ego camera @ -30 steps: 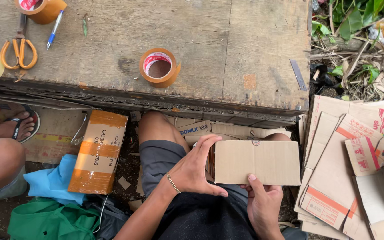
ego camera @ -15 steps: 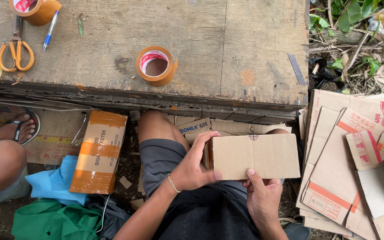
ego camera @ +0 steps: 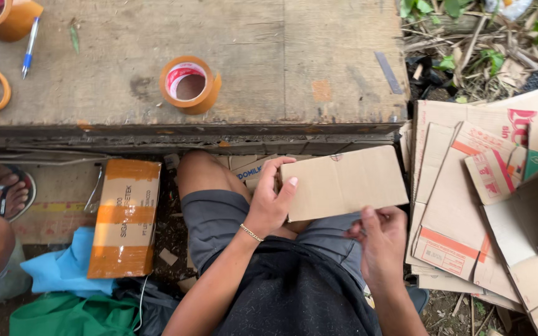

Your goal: The person cuts and folds pieces of cardboard to form a small rectangular box, then secures the edges and seams with brown packing tape. The finished box is placed on a wooden workbench.

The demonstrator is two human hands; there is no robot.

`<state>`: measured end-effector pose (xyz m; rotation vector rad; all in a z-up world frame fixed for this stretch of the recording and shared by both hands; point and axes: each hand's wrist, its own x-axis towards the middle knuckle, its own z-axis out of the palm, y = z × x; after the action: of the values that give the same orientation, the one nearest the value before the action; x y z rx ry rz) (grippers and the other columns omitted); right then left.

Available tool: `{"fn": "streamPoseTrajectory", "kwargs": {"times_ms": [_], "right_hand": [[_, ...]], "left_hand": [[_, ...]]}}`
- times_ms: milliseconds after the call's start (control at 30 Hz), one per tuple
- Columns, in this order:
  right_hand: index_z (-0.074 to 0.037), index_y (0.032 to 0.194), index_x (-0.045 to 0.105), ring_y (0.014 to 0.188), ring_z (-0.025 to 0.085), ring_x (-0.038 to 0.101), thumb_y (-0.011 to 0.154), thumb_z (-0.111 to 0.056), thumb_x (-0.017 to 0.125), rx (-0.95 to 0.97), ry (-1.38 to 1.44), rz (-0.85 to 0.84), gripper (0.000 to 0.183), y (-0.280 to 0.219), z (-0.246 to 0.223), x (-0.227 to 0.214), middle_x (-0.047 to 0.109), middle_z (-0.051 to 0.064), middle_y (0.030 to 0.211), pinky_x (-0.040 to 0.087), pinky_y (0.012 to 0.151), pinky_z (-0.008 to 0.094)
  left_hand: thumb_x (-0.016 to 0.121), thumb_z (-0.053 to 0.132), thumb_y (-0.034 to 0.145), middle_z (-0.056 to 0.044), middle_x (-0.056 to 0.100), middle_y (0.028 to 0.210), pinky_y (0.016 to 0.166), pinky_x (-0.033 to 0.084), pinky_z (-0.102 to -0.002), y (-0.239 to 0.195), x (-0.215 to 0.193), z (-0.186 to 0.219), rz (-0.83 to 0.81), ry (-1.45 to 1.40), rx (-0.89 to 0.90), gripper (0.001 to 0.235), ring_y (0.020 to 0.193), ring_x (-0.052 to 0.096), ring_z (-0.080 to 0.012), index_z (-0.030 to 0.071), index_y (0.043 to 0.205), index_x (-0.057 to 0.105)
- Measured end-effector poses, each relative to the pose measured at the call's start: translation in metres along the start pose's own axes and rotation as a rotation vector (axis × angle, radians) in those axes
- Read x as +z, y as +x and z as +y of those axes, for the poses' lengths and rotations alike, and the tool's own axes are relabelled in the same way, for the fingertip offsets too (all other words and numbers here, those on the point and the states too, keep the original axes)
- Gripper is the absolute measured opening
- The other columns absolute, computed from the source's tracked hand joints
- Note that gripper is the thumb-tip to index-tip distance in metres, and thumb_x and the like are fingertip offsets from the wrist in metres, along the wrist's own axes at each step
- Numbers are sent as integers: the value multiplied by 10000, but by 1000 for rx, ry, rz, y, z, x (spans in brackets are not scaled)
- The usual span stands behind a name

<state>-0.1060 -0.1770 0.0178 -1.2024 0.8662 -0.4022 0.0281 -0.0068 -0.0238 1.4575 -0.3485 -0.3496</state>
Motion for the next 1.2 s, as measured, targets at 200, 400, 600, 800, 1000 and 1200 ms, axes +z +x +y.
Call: {"fn": "streamPoseTrajectory", "kwargs": {"times_ms": [200,400,600,800,1000,1200], "right_hand": [[-70,1139,606,1187,326,504,955,-117,704,-1339,-900,45,214,9,-11,-15,529,141,1221,424,1049,443],[-216,1114,756,1230,232,567,810,-118,796,-1438,-1054,-134,322,31,-2,-10,660,-32,1208,313,1150,487],[-212,1114,745,1168,215,607,824,-158,798,-1552,-1005,-168,299,39,16,-8,661,-17,1170,309,1165,510],[-207,1105,743,1171,204,608,869,-208,792,-1719,-1017,-187,242,51,20,-14,694,-29,1175,322,1157,502],[-144,1058,747,1090,218,633,876,-117,754,-1700,-968,-299,184,30,-14,-17,703,-12,1134,447,1003,447],[-65,960,760,940,241,683,829,-84,742,-1204,-919,-431,134,32,-59,-6,745,46,953,492,801,388]], "left_hand": [[630,162,999,0,580,1058,810,486,-215,12,-4,-2,-18,-78,-72,376,909,524,-53,38,1341,531],[619,162,1004,29,579,954,687,441,-183,10,-9,-7,-44,-131,-127,390,788,482,-17,44,1360,515],[629,138,1010,29,583,948,691,441,-182,2,-15,-13,-32,-177,-123,381,786,482,-12,31,1358,517],[626,136,1011,1,607,1009,748,470,-197,0,-14,-11,-44,-158,-110,386,851,526,-35,18,1363,519],[547,208,1046,-48,622,1217,984,483,-245,-25,-22,-5,-34,-87,6,428,1151,587,-104,21,1423,468],[552,263,1036,-65,706,1018,931,528,-282,-42,-45,-1,-45,71,-185,376,1005,662,-124,-7,1291,607]]}}
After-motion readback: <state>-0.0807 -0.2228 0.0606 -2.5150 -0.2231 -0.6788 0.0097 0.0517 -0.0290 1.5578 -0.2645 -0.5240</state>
